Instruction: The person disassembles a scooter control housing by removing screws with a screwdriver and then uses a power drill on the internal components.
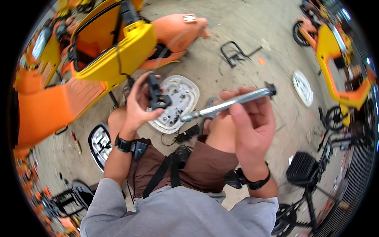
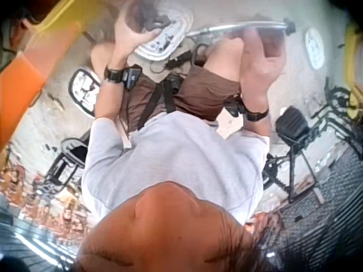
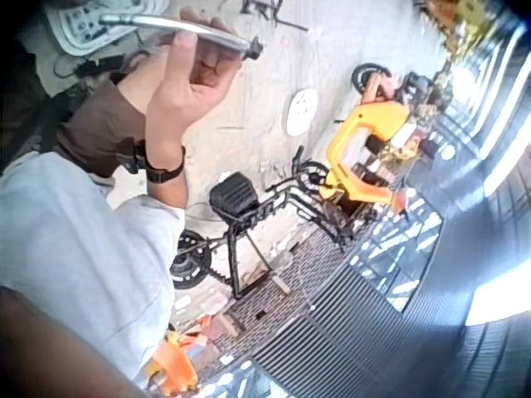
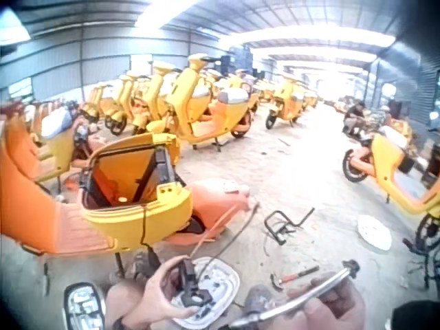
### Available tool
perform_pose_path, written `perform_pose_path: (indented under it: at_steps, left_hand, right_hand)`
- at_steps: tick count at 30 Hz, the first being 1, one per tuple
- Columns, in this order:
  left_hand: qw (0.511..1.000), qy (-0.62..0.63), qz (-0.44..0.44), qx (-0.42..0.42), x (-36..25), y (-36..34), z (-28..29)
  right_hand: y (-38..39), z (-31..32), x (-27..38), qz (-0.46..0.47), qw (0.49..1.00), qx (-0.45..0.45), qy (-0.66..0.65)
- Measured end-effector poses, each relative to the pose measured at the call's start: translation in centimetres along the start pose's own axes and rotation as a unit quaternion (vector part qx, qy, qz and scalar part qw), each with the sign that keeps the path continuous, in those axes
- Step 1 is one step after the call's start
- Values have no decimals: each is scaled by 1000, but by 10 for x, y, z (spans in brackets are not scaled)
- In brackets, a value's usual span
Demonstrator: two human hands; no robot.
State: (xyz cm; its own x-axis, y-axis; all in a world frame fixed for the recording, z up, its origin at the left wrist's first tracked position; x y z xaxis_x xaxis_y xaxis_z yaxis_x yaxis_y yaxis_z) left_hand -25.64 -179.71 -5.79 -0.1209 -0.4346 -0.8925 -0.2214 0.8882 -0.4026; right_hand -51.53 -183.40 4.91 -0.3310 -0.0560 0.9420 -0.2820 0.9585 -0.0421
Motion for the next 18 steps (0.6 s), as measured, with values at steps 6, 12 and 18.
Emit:
perform_pose_path:
  at_steps: [6, 12, 18]
  left_hand:
    - [1000, 8, -8, -3, -8, 13, 14]
    - [1000, -18, 9, -3, -7, 15, 20]
    - [997, 34, 18, -64, -6, 11, 27]
  right_hand:
    - [-26, -83, -58, 1, 988, 91, 126]
    - [-26, -91, -101, -54, 977, 119, 167]
    - [-29, -124, -90, 151, 879, 190, 410]
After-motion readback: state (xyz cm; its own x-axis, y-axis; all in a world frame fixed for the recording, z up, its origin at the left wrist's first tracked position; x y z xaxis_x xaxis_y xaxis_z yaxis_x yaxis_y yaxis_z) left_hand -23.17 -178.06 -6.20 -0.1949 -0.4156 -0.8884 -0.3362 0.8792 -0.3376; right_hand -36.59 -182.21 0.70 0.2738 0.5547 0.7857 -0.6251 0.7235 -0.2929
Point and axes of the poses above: each hand's wrist, its own y-axis away from the middle knuckle, its own z-axis out of the back of the hand, x = y × z, the point moved 10 cm from there along -y, towards the middle knuckle, and after that the axes turned 10 degrees about -z, right-handed, at the moved point
